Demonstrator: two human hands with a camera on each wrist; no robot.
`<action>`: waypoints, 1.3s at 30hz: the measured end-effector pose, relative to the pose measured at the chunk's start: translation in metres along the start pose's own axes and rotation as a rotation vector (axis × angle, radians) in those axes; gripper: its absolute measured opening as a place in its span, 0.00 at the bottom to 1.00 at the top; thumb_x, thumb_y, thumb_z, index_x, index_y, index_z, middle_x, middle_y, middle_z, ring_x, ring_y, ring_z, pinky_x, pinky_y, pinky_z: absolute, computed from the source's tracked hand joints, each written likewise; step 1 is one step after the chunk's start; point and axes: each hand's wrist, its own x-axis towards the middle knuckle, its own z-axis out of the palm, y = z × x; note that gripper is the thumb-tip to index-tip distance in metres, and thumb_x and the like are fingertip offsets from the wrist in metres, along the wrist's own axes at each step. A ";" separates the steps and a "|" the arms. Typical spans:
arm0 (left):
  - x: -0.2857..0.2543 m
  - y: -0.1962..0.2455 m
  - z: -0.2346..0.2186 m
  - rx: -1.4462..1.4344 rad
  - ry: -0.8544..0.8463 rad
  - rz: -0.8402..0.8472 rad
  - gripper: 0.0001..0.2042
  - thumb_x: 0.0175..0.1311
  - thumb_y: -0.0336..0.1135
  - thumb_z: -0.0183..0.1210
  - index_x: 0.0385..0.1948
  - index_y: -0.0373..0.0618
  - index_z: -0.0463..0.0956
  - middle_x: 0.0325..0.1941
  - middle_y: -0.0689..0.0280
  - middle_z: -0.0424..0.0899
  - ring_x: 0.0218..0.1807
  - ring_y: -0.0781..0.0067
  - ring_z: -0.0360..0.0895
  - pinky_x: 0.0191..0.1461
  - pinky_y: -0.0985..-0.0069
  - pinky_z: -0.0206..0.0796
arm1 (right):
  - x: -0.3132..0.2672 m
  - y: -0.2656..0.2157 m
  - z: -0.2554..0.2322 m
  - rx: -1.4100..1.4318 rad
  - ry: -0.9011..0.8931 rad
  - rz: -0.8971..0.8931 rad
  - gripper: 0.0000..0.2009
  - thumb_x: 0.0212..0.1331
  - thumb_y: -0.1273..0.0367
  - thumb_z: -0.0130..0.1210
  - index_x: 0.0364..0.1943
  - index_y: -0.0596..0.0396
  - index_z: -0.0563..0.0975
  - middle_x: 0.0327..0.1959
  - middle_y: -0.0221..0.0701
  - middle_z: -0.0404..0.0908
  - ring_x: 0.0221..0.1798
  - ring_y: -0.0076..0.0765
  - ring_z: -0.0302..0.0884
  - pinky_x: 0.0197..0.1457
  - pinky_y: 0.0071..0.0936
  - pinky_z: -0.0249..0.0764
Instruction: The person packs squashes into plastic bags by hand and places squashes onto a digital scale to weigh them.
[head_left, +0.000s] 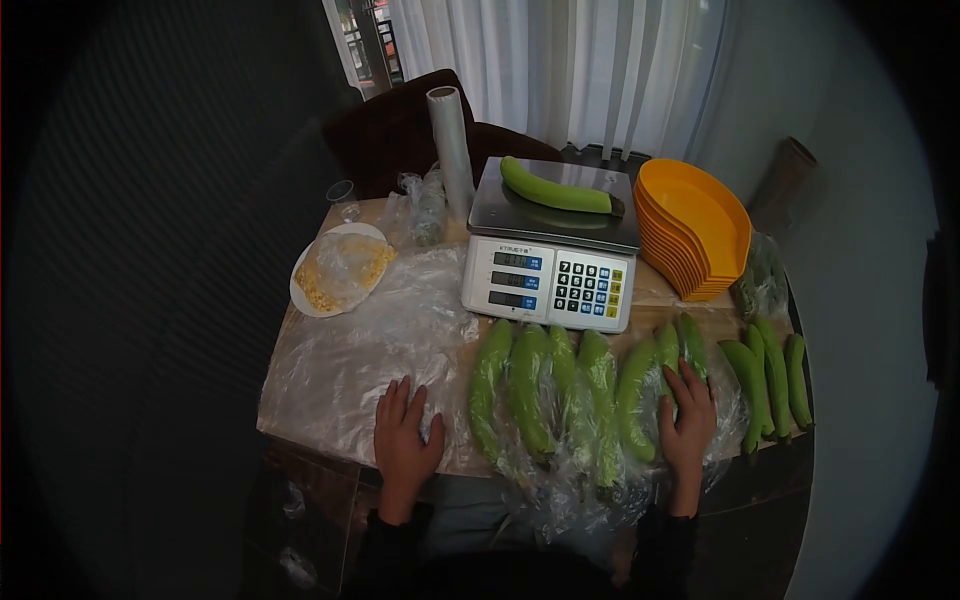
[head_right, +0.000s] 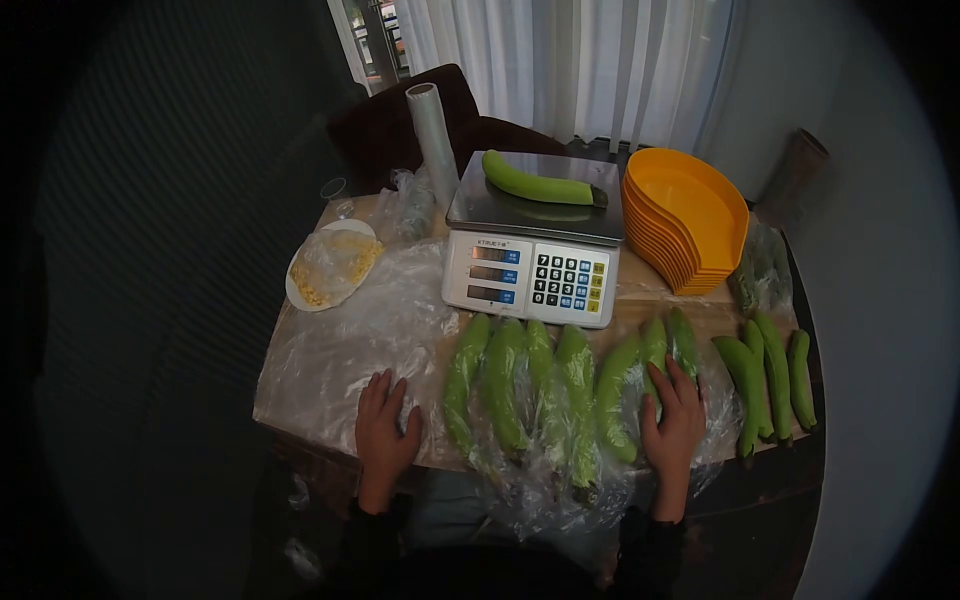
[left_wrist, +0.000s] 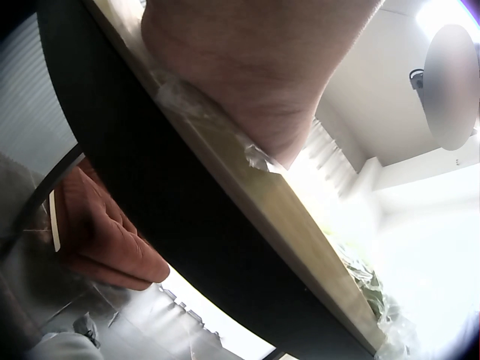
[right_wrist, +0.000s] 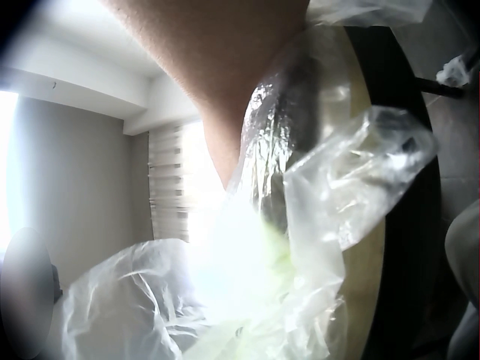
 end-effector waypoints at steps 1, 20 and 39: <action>0.001 -0.001 0.000 0.009 -0.008 0.004 0.26 0.68 0.39 0.67 0.66 0.39 0.82 0.78 0.47 0.77 0.82 0.37 0.68 0.85 0.45 0.58 | 0.001 0.000 0.000 -0.002 0.000 0.000 0.20 0.71 0.66 0.59 0.65 0.46 0.86 0.73 0.38 0.82 0.73 0.52 0.79 0.88 0.57 0.57; 0.002 0.032 -0.057 -0.208 -0.149 -0.133 0.24 0.68 0.31 0.70 0.66 0.37 0.81 0.70 0.47 0.80 0.68 0.43 0.77 0.72 0.54 0.70 | 0.000 0.005 0.005 -0.016 -0.023 -0.037 0.21 0.75 0.64 0.55 0.67 0.48 0.85 0.75 0.38 0.81 0.75 0.51 0.78 0.87 0.56 0.56; 0.008 0.037 -0.031 -0.283 0.019 -0.099 0.24 0.74 0.43 0.67 0.62 0.33 0.82 0.68 0.48 0.83 0.68 0.41 0.74 0.74 0.50 0.64 | -0.001 0.007 0.004 -0.056 -0.040 -0.069 0.21 0.78 0.63 0.53 0.69 0.48 0.84 0.76 0.39 0.80 0.75 0.51 0.78 0.87 0.55 0.56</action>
